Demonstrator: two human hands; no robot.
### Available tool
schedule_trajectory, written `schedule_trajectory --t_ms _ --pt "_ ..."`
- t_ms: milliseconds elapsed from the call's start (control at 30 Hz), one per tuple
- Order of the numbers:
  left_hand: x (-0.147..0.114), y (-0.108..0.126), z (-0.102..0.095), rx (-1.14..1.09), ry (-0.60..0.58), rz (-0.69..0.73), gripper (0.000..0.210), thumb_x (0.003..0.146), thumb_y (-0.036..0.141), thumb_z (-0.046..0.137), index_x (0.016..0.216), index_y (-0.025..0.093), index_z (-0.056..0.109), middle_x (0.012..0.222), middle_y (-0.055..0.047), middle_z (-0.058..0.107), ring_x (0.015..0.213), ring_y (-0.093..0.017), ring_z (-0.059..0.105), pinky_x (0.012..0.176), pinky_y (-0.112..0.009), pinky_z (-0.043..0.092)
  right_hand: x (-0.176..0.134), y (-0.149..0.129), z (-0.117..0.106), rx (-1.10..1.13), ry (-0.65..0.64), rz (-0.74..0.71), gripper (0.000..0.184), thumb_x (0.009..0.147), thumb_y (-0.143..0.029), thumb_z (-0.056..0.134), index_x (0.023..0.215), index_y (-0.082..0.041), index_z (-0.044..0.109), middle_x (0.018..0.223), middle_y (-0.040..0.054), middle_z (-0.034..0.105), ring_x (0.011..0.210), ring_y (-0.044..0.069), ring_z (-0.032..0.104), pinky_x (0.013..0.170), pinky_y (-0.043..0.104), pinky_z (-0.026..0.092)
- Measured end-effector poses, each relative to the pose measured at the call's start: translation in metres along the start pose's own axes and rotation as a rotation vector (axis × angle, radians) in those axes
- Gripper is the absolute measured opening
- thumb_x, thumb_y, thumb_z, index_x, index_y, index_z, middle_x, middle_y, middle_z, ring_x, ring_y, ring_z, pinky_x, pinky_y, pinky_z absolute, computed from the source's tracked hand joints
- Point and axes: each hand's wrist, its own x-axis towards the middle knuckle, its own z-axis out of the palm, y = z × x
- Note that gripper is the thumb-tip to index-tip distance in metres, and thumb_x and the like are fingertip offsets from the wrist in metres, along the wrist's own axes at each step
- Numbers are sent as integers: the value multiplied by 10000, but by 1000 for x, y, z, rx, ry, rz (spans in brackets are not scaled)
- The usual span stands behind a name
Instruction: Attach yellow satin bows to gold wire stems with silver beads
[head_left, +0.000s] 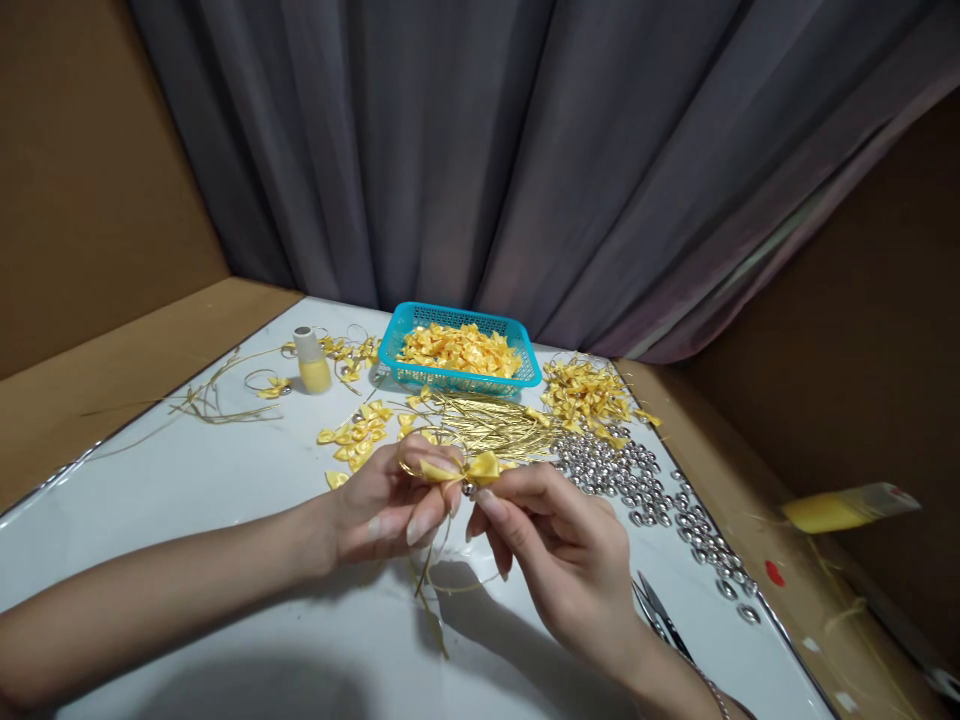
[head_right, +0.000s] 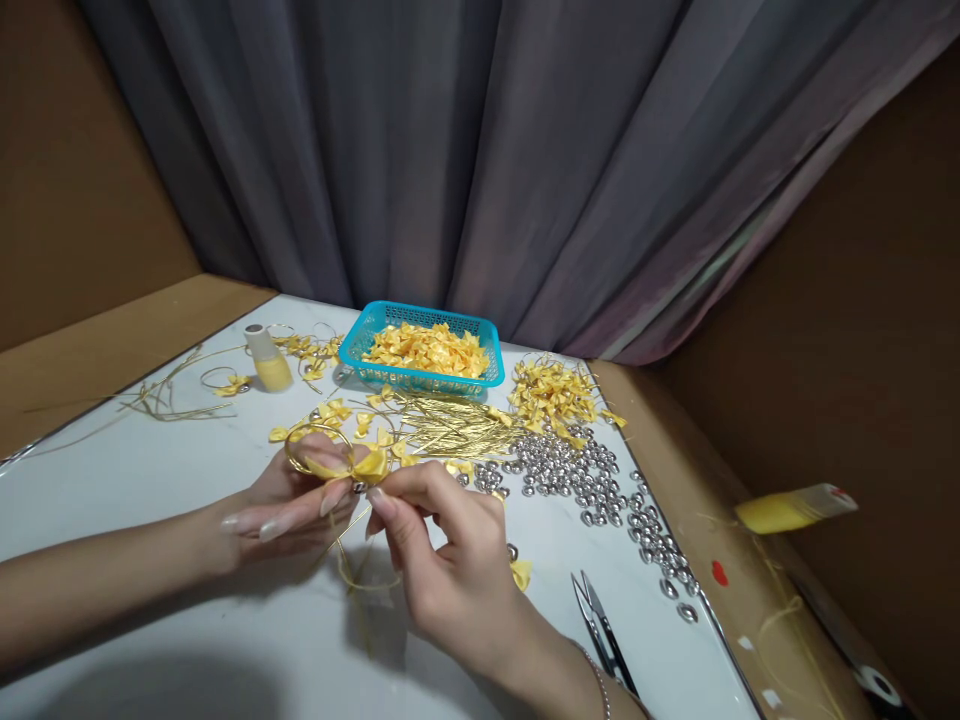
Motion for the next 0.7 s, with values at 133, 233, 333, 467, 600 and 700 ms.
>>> schedule_trajectory --t_ms 133,233,333,467,600,700 --pt "0 -4 0 -68 -109 -17 304 681 102 458 391 113 550 271 -21 494 306 -71 511 417 -90 448 -2 4 3 53 -1 11 91 884 -129 504 817 -165 555 604 -15 574 431 64 490 395 186 407" --pt "1 -2 -2 -55 -173 -24 242 658 132 534 423 97 581 293 -34 522 278 -74 481 365 -102 428 -5 6 4 72 -9 39 86 891 -140 501 822 -172 540 601 -24 554 437 63 483 399 186 402" --pt "0 5 -3 26 -173 -28 168 669 170 592 545 71 646 326 -25 556 208 -54 405 274 -101 352 -4 6 3 74 -32 71 61 901 -147 488 863 -188 513 638 -17 579 465 70 500 418 190 417" --pt "-2 18 -1 271 -90 -46 205 712 235 640 644 44 668 441 -58 638 244 -69 492 243 -90 315 4 4 -6 8 -65 64 95 892 -127 496 930 -210 471 680 -24 607 534 85 570 487 193 470" --pt "-8 26 7 597 -39 48 177 794 237 592 712 89 644 563 -47 689 333 -96 576 337 -141 443 14 4 -20 -200 -59 -30 174 872 -117 529 1017 -205 489 920 30 631 843 122 627 739 239 507" --pt "-14 26 15 948 47 205 209 844 235 538 685 117 604 579 -34 678 414 -117 625 424 -177 501 18 1 -29 -306 22 -51 158 890 -140 510 1031 -210 519 976 39 604 936 144 587 809 281 475"
